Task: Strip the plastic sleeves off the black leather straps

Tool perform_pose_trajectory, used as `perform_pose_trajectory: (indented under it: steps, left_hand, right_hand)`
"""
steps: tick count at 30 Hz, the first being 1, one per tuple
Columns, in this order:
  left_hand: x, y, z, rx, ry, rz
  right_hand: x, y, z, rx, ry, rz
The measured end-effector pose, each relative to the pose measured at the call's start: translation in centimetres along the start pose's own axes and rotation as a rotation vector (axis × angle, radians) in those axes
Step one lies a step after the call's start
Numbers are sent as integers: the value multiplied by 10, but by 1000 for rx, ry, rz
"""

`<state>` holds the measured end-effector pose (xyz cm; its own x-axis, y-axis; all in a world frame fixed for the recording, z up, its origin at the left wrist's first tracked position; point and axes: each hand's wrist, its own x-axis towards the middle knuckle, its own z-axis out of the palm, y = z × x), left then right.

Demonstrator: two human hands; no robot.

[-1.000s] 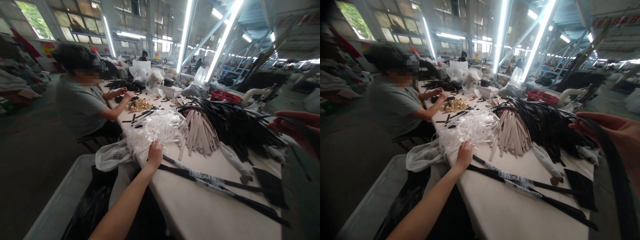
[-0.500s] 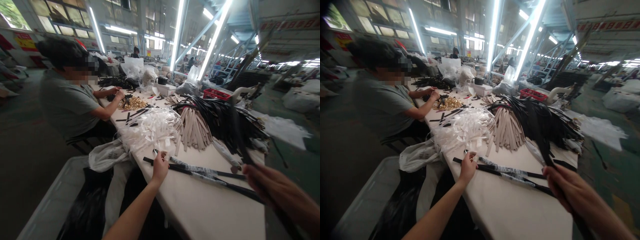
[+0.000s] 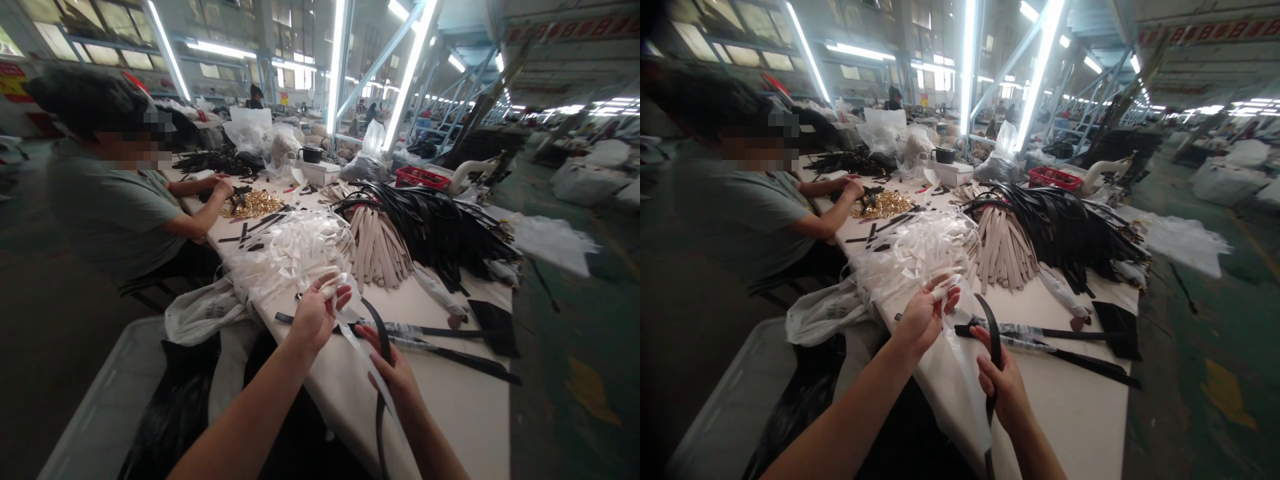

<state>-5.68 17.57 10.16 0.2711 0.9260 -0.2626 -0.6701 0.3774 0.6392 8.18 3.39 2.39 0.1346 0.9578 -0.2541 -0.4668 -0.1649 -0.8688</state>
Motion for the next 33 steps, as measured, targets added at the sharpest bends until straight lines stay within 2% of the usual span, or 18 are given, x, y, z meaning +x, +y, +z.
perform_pose_trajectory:
  steps: [3,6,8,11,13,15,17,19,21,23,26,29,31,33]
  left_hand:
    - [4,-24,-5,-12,129,-1]
    - [2,-44,-15,36,154,-6]
    - [-4,-50,-19,42,98,-37]
    - [-14,-46,-25,110,-90,-87]
    - [-14,-32,-34,280,-240,-131]
    - [-6,-11,-48,545,-328,-150]
    - [10,15,-60,860,-331,-95]
    - [35,43,-67,1167,-326,23]
    - [65,68,-64,1494,-385,111]
    - [98,90,-52,1830,-459,142]
    - [147,114,-29,2006,-410,167]
    - [183,127,-13,2102,-213,313]
    - [195,126,-9,2147,-101,429]
    - [197,116,-10,2175,-62,522]
  right_hand:
    - [3,-9,23,151,-65,35]
    - [8,2,26,111,-1,95]
    - [13,12,23,41,11,117]
    - [17,20,12,-12,-13,148]
    - [17,17,-1,-34,-2,153]
    - [13,8,-19,-59,-1,173]
    - [8,-3,-38,-92,-11,202]
    - [3,-10,-53,-138,-13,226]
    - [1,-12,-63,-189,5,233]
    - [2,-7,-66,-233,37,228]
    - [7,11,-64,-266,83,231]
    - [13,31,-57,-279,121,244]
    - [15,41,-51,-281,153,239]
    - [15,47,-45,-276,183,229]
